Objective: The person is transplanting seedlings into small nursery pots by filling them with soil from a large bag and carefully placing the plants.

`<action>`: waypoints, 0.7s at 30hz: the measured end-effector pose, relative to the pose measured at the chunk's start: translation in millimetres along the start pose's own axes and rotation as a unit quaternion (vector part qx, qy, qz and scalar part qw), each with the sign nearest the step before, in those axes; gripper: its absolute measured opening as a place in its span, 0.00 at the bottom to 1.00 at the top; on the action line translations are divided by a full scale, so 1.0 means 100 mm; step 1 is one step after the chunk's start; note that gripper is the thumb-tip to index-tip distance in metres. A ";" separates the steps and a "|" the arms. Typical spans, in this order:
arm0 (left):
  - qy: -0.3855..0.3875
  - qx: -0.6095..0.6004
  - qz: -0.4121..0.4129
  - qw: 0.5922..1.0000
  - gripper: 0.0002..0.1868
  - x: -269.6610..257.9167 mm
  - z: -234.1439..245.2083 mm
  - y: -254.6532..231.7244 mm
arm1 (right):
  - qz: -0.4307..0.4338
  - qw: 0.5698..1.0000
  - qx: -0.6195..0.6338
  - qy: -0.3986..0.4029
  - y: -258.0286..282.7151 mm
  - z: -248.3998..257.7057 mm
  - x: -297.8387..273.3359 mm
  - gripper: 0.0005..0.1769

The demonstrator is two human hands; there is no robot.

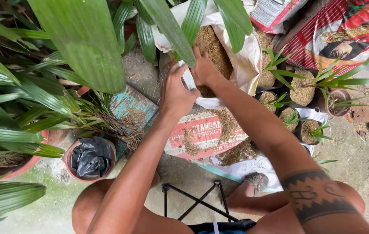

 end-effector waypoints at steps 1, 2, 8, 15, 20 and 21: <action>0.009 0.006 -0.032 0.999 0.39 -0.05 0.01 0.00 | 0.067 0.986 -0.154 -0.001 -0.08 -0.08 0.00 0.50; 0.014 0.012 -0.066 0.998 0.36 -0.08 0.02 -0.02 | 0.133 0.942 -0.307 -0.006 -0.15 -0.14 0.01 0.43; 0.006 0.004 -0.037 0.999 0.37 -0.19 0.07 -0.14 | 0.139 0.940 -0.311 0.003 -0.51 0.17 -0.15 0.38; -0.005 -0.008 -0.054 0.998 0.37 -0.09 0.07 -0.08 | 0.060 0.995 0.019 -0.083 -0.15 0.75 -0.61 0.36; -0.008 0.033 -0.035 0.999 0.45 0.08 -0.02 0.06 | 0.087 0.977 0.125 -0.149 0.03 0.88 -0.35 0.49; -0.008 0.034 -0.035 0.999 0.45 0.08 -0.01 0.04 | 0.087 0.977 0.126 -0.149 -0.20 0.85 0.06 0.49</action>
Point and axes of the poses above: each hand's wrist, its own x-axis towards the middle knuckle, its own z-axis out of the back of the hand, y = z × x, the point moved 4 cm from there along x, towards the middle knuckle, and after that the axes turned 8 degrees about y, right-handed, at the moved point
